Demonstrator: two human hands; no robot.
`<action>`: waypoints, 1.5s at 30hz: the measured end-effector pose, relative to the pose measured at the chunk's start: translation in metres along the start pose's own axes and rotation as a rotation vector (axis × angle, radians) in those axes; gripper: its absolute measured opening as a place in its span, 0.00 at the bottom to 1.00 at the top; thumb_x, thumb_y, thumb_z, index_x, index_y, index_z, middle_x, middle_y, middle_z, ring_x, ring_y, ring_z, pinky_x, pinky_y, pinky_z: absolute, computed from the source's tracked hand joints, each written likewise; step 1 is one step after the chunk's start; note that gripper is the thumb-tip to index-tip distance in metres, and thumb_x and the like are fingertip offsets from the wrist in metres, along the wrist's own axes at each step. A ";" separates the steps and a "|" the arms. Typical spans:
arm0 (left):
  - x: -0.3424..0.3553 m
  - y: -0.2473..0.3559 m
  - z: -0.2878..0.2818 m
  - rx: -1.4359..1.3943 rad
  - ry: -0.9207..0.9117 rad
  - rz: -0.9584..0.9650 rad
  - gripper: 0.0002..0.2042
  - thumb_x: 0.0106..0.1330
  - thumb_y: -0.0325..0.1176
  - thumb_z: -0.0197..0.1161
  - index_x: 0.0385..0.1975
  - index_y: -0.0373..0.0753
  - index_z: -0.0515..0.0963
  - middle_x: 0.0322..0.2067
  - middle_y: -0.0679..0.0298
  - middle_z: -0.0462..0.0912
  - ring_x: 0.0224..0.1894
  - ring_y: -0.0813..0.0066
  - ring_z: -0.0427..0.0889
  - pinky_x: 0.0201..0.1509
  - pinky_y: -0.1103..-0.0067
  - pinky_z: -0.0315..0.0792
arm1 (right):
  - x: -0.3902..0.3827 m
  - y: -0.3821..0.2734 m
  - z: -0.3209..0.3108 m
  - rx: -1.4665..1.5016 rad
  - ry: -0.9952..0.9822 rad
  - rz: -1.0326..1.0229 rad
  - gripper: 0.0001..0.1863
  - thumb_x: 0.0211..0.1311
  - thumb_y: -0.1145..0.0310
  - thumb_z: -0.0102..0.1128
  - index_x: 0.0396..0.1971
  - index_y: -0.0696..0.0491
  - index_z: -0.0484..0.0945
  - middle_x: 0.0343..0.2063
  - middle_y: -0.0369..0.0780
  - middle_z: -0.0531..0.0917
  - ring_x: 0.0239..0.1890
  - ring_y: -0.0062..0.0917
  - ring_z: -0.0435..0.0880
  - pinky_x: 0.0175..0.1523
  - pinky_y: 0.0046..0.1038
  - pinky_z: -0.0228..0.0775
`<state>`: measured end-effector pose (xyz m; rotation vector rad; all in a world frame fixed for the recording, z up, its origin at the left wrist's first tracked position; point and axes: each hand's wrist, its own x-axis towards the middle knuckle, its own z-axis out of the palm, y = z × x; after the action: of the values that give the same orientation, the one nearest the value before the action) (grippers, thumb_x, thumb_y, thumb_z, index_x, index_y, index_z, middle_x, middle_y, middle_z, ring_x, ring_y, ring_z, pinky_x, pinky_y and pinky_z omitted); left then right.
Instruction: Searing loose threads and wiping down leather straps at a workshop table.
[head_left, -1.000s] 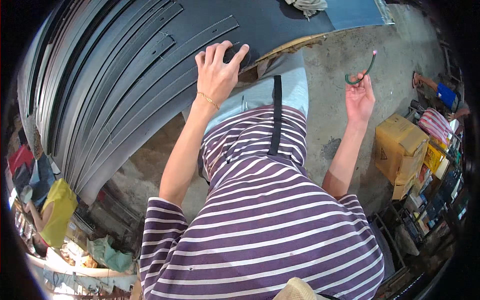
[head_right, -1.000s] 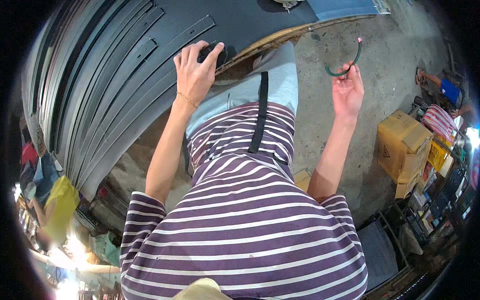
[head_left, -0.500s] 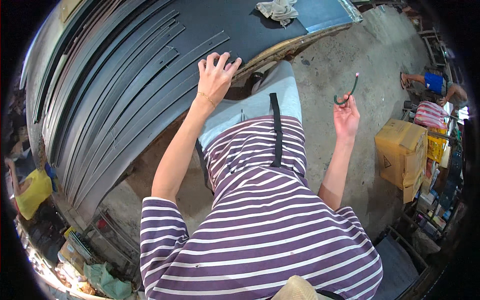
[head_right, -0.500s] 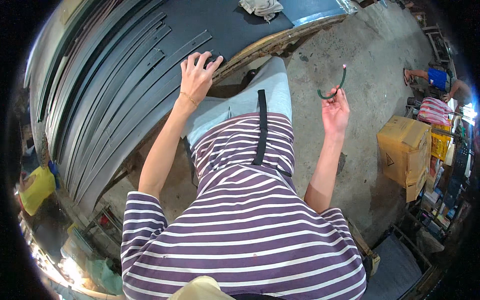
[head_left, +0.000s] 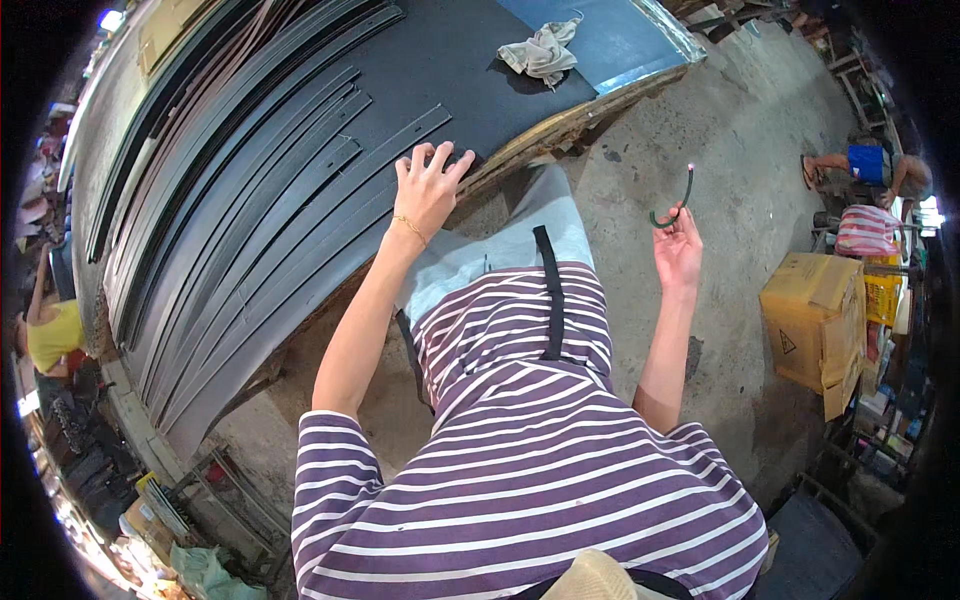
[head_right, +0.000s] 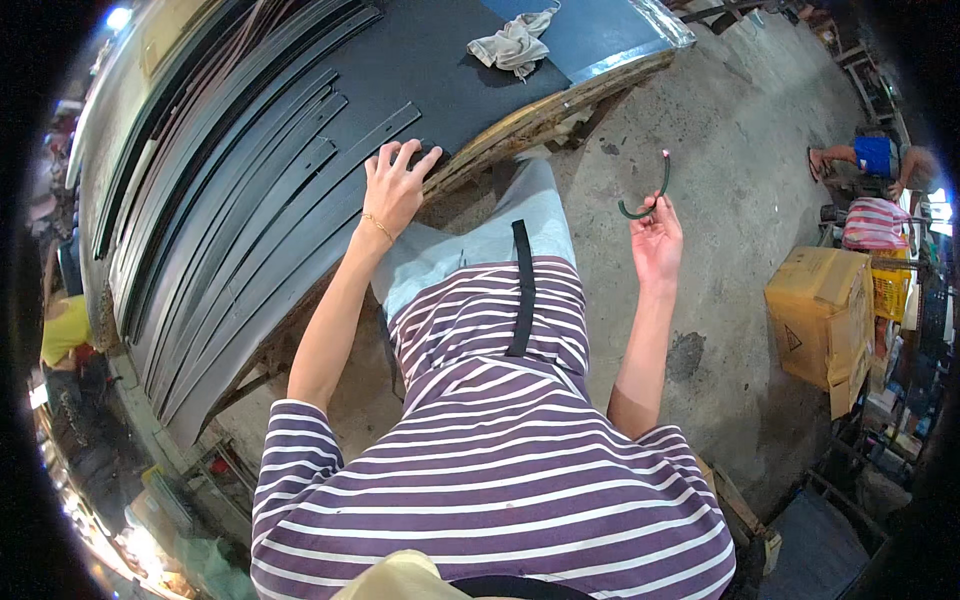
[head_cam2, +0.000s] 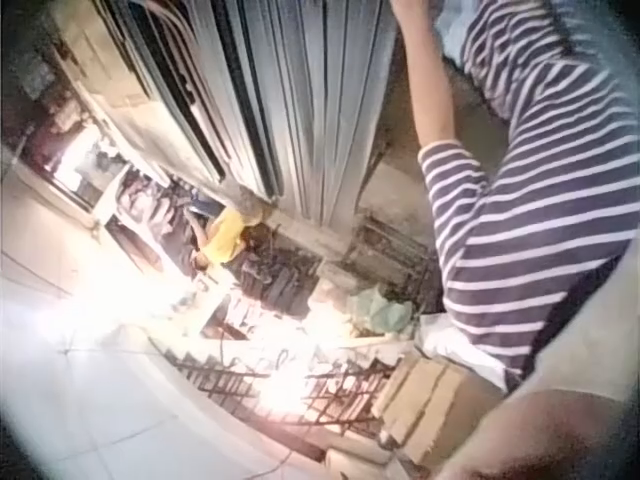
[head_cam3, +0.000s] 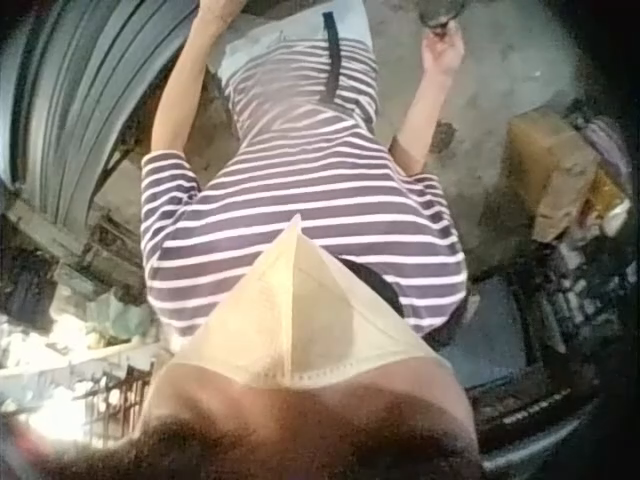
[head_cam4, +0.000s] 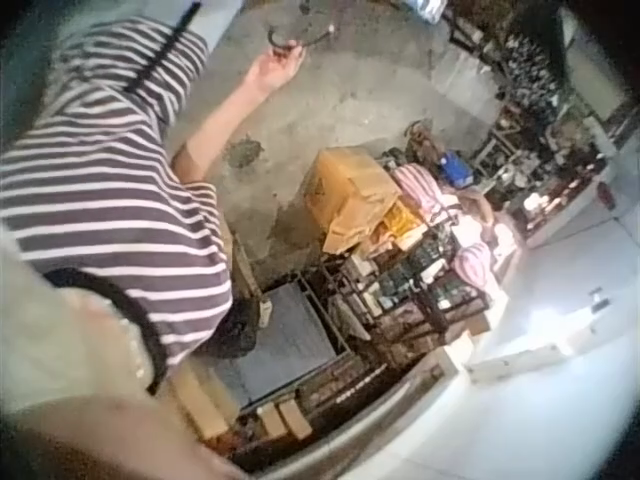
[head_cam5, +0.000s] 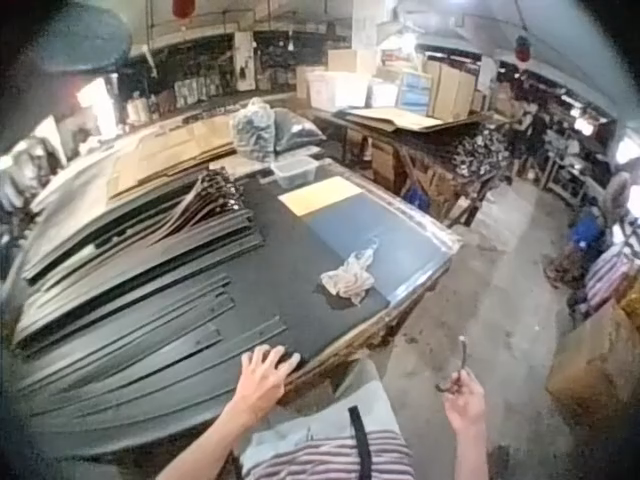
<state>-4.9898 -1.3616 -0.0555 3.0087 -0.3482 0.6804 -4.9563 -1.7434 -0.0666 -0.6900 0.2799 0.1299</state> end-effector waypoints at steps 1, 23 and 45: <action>0.001 -0.001 -0.003 0.008 0.001 -0.006 0.18 0.50 0.26 0.56 0.43 0.50 0.74 0.42 0.65 0.71 0.44 0.65 0.68 0.41 0.66 0.63 | 0.004 0.002 -0.001 0.002 -0.008 0.006 0.06 0.61 0.72 0.50 0.36 0.54 0.74 0.29 0.36 0.79 0.29 0.18 0.75 0.31 0.19 0.65; 0.021 0.021 -0.006 -0.197 0.089 -0.260 0.16 0.46 0.22 0.55 0.36 0.42 0.79 0.40 0.63 0.75 0.47 0.62 0.70 0.49 0.66 0.62 | 0.046 0.030 -0.076 0.072 -0.045 0.078 0.09 0.61 0.70 0.49 0.39 0.55 0.74 0.34 0.35 0.79 0.34 0.19 0.75 0.35 0.21 0.65; 0.044 0.055 0.025 -0.015 0.066 -0.553 0.13 0.49 0.37 0.56 0.31 0.36 0.74 0.39 0.56 0.68 0.49 0.56 0.65 0.49 0.47 0.59 | 0.106 0.030 -0.059 -0.243 -0.100 0.216 0.10 0.64 0.67 0.48 0.42 0.57 0.68 0.33 0.34 0.76 0.24 0.16 0.69 0.26 0.18 0.60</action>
<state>-4.9528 -1.4268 -0.0597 2.8422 0.4627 0.7041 -4.8735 -1.7553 -0.1595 -0.8901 0.2442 0.4080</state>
